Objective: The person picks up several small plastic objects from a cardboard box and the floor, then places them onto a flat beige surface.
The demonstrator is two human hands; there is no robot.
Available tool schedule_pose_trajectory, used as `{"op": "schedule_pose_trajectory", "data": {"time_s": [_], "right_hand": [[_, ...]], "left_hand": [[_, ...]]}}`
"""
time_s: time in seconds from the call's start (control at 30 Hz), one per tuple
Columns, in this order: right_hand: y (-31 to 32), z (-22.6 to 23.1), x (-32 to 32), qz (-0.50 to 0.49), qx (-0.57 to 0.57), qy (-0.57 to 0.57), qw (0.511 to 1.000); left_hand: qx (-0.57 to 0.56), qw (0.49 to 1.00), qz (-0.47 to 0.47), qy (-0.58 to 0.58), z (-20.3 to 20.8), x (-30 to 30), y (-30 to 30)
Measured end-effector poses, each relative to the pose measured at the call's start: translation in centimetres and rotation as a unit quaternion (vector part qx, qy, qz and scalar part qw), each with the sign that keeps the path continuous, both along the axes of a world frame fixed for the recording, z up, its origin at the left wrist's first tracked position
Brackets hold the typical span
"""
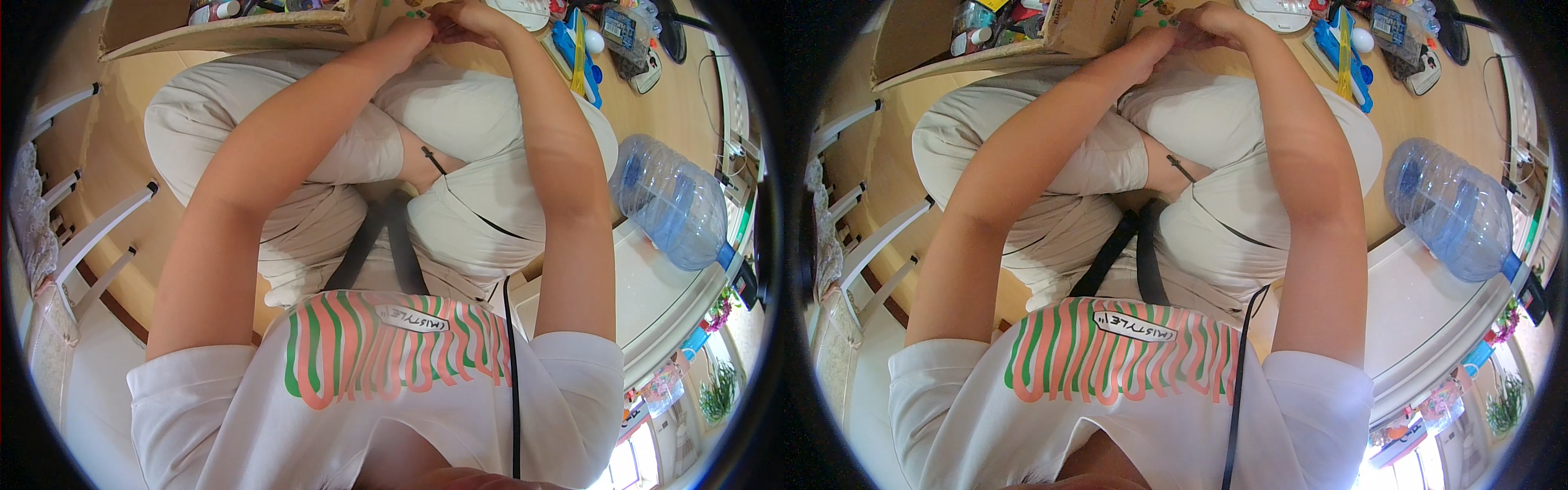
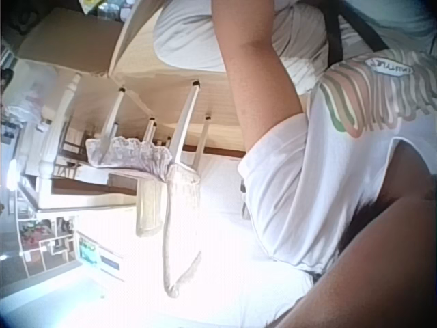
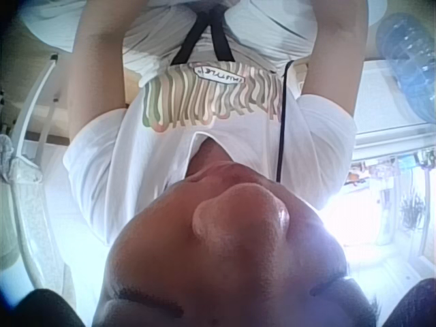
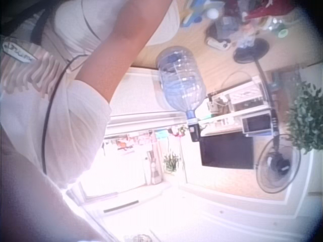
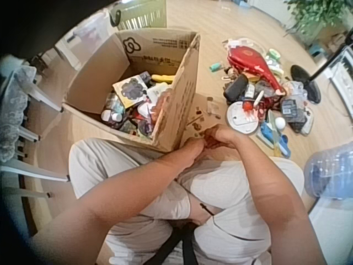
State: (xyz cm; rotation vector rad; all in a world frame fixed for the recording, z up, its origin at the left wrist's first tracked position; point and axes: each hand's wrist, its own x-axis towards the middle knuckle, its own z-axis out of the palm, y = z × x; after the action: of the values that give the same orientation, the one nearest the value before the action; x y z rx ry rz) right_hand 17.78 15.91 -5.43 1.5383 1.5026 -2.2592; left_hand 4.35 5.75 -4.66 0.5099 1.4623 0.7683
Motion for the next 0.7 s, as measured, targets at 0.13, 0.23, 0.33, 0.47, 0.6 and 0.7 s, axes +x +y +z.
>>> {"op": "schedule_pose_trajectory", "data": {"time_s": [0.13,0.23,0.33,0.47,0.6,0.7], "right_hand": [[-0.22,0.31,-0.02,-0.003,0.01,0.009,1.0],[0.0,-0.16,0.22,-0.003,0.008,0.015,1.0],[-0.03,-0.07,0.08,-0.002,0.009,0.011,1.0],[0.0,0.09,0.2,0.017,0.046,0.005,0.999],[0.28,-0.39,0.46,0.05,0.068,0.011,0.996],[0.37,-0.36,0.42,0.037,0.071,0.006,0.997]], "left_hand": [[0.003,1.0,-0.009,-0.007,-0.26,-0.04,0.05],[-0.007,0.999,-0.032,-0.013,-0.34,-0.13,0.17],[-0.003,1.0,-0.023,-0.007,-0.57,-0.07,0.12],[-0.002,1.0,-0.017,-0.024,-0.06,0.04,0.07],[0.011,0.999,-0.021,-0.023,0.25,0.03,0.06],[0.007,0.999,-0.034,-0.01,0.27,-0.12,0.09]]}}
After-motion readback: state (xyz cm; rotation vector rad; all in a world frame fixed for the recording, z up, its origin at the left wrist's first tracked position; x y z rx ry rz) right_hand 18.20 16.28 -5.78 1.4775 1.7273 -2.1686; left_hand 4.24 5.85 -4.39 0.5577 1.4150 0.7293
